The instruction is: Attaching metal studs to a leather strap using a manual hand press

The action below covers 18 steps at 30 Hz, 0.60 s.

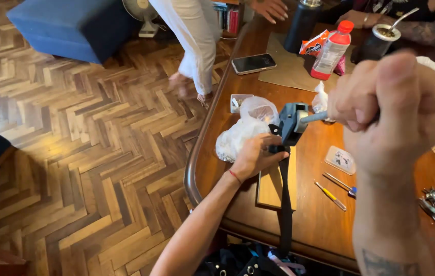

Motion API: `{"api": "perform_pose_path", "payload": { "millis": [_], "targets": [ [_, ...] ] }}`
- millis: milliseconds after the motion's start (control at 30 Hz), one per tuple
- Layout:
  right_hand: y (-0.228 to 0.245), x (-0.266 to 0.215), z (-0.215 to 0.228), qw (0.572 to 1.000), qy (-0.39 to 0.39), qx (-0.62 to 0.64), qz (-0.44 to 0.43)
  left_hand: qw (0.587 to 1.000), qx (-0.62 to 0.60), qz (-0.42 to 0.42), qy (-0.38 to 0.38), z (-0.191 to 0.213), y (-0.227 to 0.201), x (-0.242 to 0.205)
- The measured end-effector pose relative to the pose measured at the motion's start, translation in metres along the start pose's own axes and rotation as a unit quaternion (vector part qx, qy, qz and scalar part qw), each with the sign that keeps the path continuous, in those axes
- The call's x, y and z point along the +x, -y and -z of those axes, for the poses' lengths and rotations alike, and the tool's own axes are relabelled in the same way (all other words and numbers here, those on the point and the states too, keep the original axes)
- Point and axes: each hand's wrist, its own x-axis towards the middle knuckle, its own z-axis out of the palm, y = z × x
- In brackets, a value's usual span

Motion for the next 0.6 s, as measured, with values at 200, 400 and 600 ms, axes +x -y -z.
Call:
{"api": "perform_pose_path", "payload": {
  "millis": [200, 400, 600],
  "targets": [
    [0.005, -0.012, 0.002, 0.994, -0.045, 0.000, -0.101, 0.999, 0.002, -0.034, -0.005, 0.004, -0.007, 0.001],
    [-0.001, -0.026, -0.003, 0.990, -0.069, 0.024, -0.117, 0.996, 0.026, -0.077, -0.020, 0.003, 0.002, 0.002],
    [-0.027, -0.055, 0.008, 0.998, 0.001, -0.052, -0.035, 0.994, 0.007, -0.103, -0.026, 0.003, 0.009, 0.006]
  ]
}}
